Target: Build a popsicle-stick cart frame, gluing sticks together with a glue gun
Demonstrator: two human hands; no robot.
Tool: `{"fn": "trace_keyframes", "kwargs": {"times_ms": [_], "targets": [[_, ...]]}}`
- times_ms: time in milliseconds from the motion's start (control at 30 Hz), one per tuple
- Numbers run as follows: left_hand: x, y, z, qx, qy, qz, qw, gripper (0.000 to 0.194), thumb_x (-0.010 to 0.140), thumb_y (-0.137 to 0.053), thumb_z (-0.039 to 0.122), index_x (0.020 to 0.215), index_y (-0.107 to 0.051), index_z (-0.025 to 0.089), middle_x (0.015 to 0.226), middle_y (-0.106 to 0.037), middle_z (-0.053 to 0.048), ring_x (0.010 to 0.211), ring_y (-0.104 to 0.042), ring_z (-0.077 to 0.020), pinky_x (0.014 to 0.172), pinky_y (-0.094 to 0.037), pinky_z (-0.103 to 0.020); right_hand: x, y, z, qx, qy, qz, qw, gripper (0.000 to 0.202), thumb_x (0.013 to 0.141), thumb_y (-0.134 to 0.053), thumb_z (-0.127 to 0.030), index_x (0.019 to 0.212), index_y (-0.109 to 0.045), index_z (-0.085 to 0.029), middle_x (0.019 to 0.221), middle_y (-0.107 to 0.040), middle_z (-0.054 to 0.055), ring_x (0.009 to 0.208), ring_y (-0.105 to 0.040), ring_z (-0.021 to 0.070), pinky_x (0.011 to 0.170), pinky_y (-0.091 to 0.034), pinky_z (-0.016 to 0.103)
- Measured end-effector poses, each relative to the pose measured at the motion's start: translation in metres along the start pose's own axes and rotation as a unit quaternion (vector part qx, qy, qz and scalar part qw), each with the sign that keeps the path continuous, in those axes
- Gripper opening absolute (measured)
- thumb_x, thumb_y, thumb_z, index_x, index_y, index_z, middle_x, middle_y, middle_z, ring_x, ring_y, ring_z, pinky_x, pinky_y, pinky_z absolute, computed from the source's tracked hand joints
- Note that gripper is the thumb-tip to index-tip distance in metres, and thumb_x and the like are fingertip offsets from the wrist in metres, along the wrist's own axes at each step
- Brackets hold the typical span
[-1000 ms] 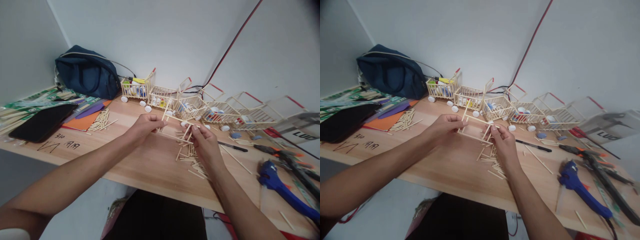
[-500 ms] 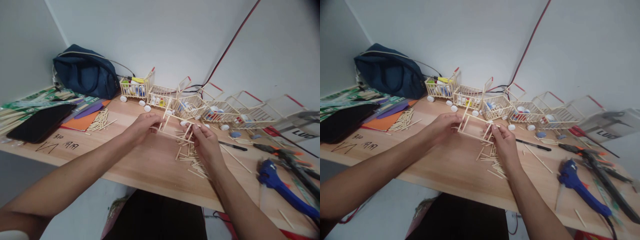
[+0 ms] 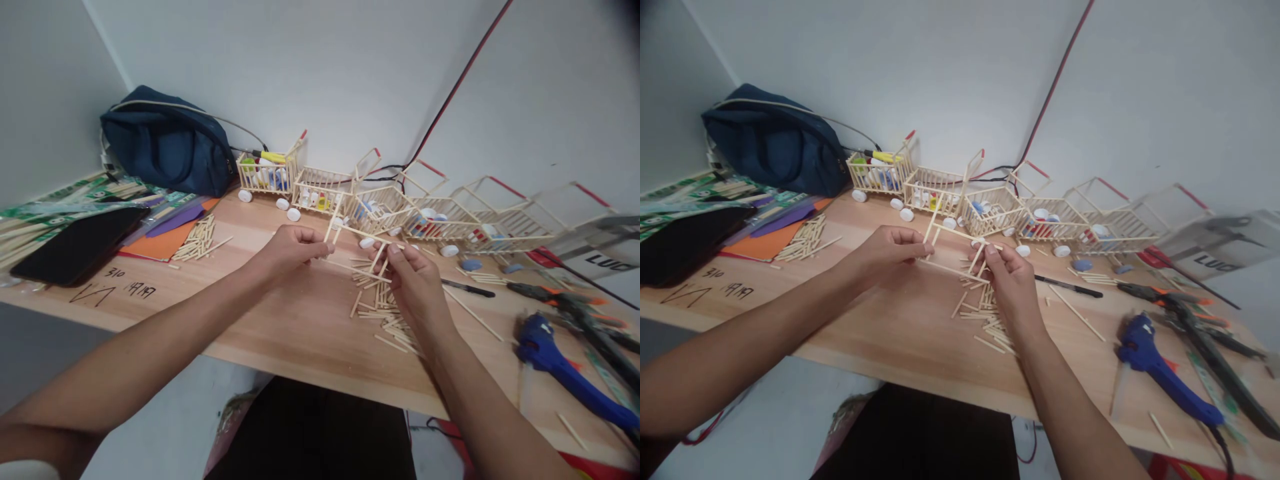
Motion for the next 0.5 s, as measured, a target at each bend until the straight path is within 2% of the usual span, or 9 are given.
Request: {"fn": "trace_keyframes", "kwargs": {"times_ms": [233, 500], "targets": [[-0.0016, -0.0013, 0.0013, 0.002, 0.01, -0.002, 1.0, 0.022, 0.067, -0.073, 0.034, 0.063, -0.065, 0.014, 0.057, -0.054, 0.003, 0.052, -0.038, -0.0065, 0.052, -0.024, -0.022, 0.0014, 0.0, 0.0013, -0.011, 0.009, -0.004, 1.0, 0.029, 0.079, -0.072, -0.048, 0.089, -0.075, -0.021, 0.08, -0.071, 0.002, 0.061, -0.058, 0.0101, 0.056, -0.047, 0.022], [-0.0024, -0.0021, -0.0021, -0.001, 0.028, -0.01, 1.0, 0.025, 0.066, -0.074, 0.038, 0.064, -0.065, 0.015, 0.054, -0.05, 0.004, 0.048, -0.033, -0.0059, 0.05, -0.017, -0.025, 0.0014, -0.0013, 0.0006, -0.007, 0.01, -0.01, 1.0, 0.027, 0.077, -0.074, -0.048, 0.087, -0.075, -0.022, 0.08, -0.071, 0.002, 0.061, -0.058, 0.0093, 0.056, -0.047, 0.021]]}}
Point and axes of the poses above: each hand's wrist, its own x-axis towards the middle knuckle, its own y-axis out of the back of the hand, z = x × y, the point moved 7 cm from there along x, towards the middle knuckle
